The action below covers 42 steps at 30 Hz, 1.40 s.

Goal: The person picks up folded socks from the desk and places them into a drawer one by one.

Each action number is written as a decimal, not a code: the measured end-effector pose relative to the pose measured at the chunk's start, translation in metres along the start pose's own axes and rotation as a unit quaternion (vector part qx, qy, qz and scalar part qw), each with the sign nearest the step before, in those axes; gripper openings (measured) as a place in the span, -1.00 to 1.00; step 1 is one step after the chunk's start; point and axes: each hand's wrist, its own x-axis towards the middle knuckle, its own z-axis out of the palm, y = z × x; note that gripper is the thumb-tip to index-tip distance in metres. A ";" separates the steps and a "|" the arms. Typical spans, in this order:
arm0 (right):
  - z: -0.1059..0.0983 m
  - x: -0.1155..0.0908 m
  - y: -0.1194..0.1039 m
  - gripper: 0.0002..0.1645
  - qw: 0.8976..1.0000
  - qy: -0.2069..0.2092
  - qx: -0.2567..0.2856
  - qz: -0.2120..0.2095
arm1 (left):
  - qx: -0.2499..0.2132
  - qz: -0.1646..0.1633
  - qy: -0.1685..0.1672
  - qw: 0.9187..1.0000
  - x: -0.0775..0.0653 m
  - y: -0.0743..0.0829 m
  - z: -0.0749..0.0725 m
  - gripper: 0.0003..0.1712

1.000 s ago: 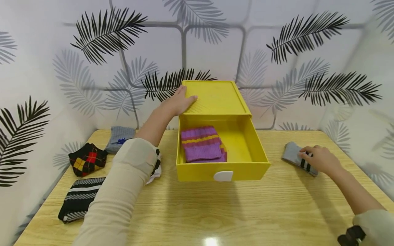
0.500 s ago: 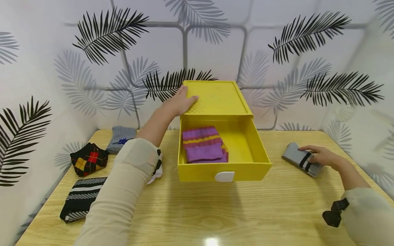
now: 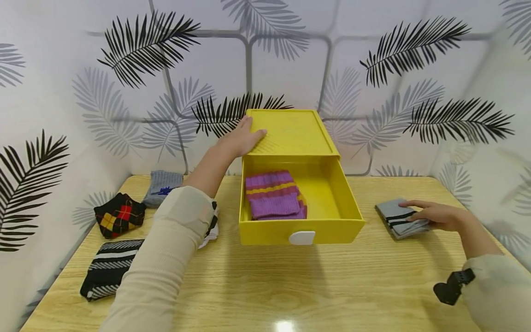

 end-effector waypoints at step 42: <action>0.011 -0.039 -0.051 -0.32 0.945 -0.090 0.250 -0.193 | 0.012 0.003 0.002 1.000 -0.001 0.001 -0.001 -0.17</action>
